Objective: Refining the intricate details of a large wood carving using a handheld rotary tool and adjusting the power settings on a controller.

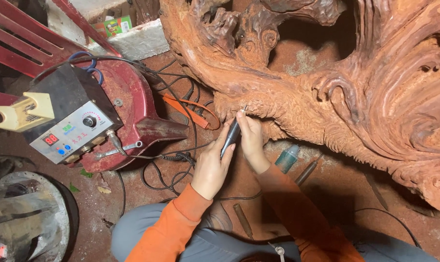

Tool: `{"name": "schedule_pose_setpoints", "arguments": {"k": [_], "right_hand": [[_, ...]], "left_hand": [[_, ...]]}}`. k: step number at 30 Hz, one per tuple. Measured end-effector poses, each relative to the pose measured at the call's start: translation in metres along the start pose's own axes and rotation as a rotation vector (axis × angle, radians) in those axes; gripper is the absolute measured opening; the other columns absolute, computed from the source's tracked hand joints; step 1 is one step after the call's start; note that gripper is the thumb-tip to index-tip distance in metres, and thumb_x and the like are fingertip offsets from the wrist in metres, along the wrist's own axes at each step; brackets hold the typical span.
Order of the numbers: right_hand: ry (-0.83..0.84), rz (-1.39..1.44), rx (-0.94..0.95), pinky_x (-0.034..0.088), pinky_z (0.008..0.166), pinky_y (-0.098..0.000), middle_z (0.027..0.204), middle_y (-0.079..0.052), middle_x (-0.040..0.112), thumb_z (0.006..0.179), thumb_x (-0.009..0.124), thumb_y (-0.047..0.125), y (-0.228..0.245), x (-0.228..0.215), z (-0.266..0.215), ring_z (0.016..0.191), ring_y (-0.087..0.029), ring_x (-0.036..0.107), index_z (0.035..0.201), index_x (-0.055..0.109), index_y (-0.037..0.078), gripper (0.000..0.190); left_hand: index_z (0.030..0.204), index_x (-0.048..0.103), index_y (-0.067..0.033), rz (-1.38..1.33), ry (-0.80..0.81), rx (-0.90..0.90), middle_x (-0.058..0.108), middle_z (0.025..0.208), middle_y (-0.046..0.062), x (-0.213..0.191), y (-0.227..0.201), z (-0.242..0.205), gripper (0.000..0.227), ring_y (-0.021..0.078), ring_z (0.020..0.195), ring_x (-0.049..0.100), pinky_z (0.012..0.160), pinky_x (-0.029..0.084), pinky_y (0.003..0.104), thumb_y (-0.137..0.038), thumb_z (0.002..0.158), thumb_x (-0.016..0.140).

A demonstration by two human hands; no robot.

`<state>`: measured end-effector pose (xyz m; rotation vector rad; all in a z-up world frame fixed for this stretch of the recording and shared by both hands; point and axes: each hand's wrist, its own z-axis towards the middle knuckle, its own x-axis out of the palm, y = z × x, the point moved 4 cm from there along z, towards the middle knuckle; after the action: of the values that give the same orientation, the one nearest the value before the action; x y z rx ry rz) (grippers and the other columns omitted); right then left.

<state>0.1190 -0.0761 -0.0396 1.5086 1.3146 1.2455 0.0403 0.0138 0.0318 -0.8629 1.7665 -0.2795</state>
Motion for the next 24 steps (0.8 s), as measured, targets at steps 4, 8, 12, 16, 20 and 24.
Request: {"name": "schedule_pose_setpoints", "arguments": {"k": [4,8,12,16,20,24], "right_hand": [[-0.026,0.035,0.047,0.037,0.058,-0.0203,0.065,0.008,0.05,0.101,0.06,0.043,0.007,0.002,-0.003,0.067,-0.006,0.046,0.074,0.069,0.015,0.039],[-0.01,0.016,0.041,0.038,0.057,-0.0199,0.064,0.008,0.05,0.102,0.06,0.043,0.003,-0.001,-0.002,0.066,-0.006,0.047,0.073,0.068,0.015,0.041],[0.021,0.0,0.012,0.037,0.055,-0.0201,0.062,0.006,0.051,0.102,0.061,0.039,-0.004,-0.003,0.003,0.065,-0.008,0.048,0.071,0.072,0.011,0.044],[-0.003,0.037,0.006,0.037,0.056,-0.0195,0.063,0.006,0.052,0.104,0.058,0.039,-0.012,-0.004,0.004,0.065,-0.008,0.049,0.072,0.072,0.011,0.044],[0.001,0.012,0.018,0.037,0.057,-0.019,0.063,0.007,0.052,0.103,0.059,0.041,-0.01,-0.005,0.002,0.066,-0.007,0.048,0.073,0.071,0.013,0.042],[0.019,-0.023,0.023,0.038,0.057,-0.0195,0.061,0.004,0.055,0.102,0.059,0.042,-0.037,-0.006,0.009,0.064,-0.008,0.05,0.073,0.075,0.01,0.045]], "left_hand": [[0.159,0.037,-0.0322,0.003,0.01,-0.014,0.071,0.104,0.021,-0.001,-0.005,-0.001,0.057,0.0448,0.097,0.071,0.078,0.058,0.052,-0.038,0.103,0.048],[0.159,0.036,-0.0323,0.027,0.004,-0.014,0.071,0.103,0.019,0.0,-0.003,0.0,0.057,0.0433,0.097,0.071,0.077,0.058,0.052,-0.038,0.103,0.049],[0.16,0.034,-0.0341,0.056,0.008,-0.032,0.071,0.101,0.017,-0.002,-0.002,0.0,0.058,0.041,0.096,0.072,0.077,0.058,0.05,-0.039,0.103,0.047],[0.159,0.036,-0.0334,0.066,0.011,-0.026,0.071,0.101,0.017,0.0,-0.004,0.001,0.058,0.0404,0.096,0.072,0.078,0.058,0.05,-0.04,0.103,0.048],[0.159,0.036,-0.0319,0.069,0.003,-0.014,0.071,0.102,0.019,-0.002,-0.006,0.0,0.058,0.041,0.096,0.072,0.077,0.058,0.051,-0.038,0.103,0.049],[0.159,0.037,-0.0324,0.072,-0.002,-0.024,0.072,0.103,0.018,0.002,0.003,0.0,0.058,0.04,0.096,0.072,0.077,0.059,0.05,-0.039,0.103,0.049]]}}
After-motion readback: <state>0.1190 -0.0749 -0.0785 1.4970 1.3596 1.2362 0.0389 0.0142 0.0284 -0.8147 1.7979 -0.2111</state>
